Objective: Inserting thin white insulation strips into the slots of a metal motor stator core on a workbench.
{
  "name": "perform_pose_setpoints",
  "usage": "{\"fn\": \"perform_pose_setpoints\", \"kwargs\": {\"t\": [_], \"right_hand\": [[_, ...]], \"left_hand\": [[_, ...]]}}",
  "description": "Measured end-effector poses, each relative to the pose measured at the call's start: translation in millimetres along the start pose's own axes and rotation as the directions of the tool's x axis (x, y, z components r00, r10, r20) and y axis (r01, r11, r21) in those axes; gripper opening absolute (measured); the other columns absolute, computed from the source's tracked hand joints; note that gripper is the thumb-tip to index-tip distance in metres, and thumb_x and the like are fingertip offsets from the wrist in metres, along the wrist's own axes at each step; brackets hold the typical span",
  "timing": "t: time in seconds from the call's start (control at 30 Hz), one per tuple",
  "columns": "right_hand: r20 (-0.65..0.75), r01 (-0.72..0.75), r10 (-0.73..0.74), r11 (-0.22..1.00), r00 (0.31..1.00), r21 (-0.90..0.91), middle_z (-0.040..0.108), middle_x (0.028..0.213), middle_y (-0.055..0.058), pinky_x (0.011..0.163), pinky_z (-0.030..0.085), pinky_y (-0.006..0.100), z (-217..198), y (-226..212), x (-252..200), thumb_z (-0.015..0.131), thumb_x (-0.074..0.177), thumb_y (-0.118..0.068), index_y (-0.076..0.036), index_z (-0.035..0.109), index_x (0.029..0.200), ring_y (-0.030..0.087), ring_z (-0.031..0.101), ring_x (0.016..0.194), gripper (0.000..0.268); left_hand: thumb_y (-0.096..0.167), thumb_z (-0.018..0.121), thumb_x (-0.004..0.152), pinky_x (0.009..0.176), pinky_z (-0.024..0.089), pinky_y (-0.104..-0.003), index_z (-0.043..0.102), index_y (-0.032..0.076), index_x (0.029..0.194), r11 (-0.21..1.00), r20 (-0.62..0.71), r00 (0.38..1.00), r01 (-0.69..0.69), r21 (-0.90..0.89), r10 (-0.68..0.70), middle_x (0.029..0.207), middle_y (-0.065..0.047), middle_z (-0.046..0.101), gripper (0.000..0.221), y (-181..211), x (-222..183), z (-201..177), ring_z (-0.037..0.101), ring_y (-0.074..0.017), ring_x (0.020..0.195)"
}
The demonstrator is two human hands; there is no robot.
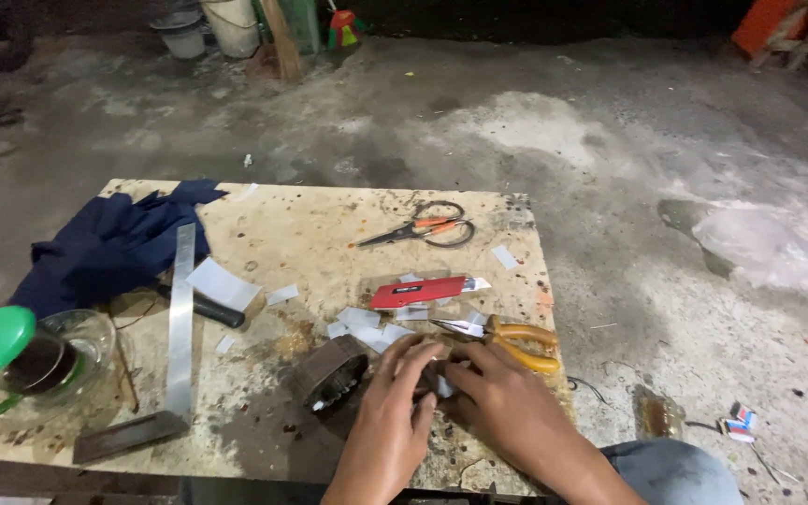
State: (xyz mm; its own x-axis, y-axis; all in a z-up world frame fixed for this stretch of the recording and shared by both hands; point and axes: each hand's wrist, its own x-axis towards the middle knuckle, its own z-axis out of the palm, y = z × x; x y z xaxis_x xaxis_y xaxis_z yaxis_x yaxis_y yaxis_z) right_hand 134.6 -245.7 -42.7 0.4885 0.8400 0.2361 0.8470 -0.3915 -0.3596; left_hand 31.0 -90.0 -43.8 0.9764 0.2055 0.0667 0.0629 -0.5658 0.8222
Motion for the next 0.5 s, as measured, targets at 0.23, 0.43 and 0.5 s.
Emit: {"fn": "perform_pose_setpoints", "kwargs": {"t": [0.23, 0.43, 0.5], "right_hand": [[0.016, 0.133, -0.136, 0.984, 0.991, 0.12, 0.063, 0.132, 0.009, 0.092, 0.048, 0.055, 1, -6, 2, 0.083, 0.085, -0.023, -0.013, 0.073, 0.123, 0.037, 0.053, 0.117, 0.041], [-0.072, 0.149, -0.137, 0.971, 0.988, 0.188, 0.074, 0.118, 0.013, 0.088, 0.048, 0.051, 7, -8, 3, 0.079, 0.087, -0.012, -0.002, 0.077, 0.113, 0.038, 0.053, 0.108, 0.028], [-0.048, 0.197, -0.193, 0.977, 0.98, 0.087, 0.072, 0.099, 0.01, 0.079, 0.046, 0.048, 6, -6, 3, 0.079, 0.084, -0.009, -0.004, 0.078, 0.102, 0.035, 0.054, 0.097, 0.019]], "left_hand": [[-0.002, 0.051, 0.09, 0.103, 0.053, -0.043, 0.054, 0.015, 0.149, 0.991, -0.264, 0.96, -0.113, -0.077, 0.089, 0.151, -0.011, 0.053, 0.062, 0, -4, 7, 0.059, -0.0298, 0.134], [-0.006, 0.052, 0.085, 0.087, 0.06, -0.038, 0.071, 0.012, 0.13, 0.976, -0.385, 0.911, -0.199, -0.092, 0.149, 0.126, -0.01, 0.072, 0.051, 4, -7, 14, 0.07, -0.0218, 0.092], [-0.006, 0.048, 0.089, 0.096, 0.062, -0.043, 0.069, 0.013, 0.13, 0.974, -0.344, 0.923, -0.213, -0.078, 0.174, 0.129, -0.008, 0.074, 0.05, 7, -6, 14, 0.073, -0.0266, 0.117]]}}
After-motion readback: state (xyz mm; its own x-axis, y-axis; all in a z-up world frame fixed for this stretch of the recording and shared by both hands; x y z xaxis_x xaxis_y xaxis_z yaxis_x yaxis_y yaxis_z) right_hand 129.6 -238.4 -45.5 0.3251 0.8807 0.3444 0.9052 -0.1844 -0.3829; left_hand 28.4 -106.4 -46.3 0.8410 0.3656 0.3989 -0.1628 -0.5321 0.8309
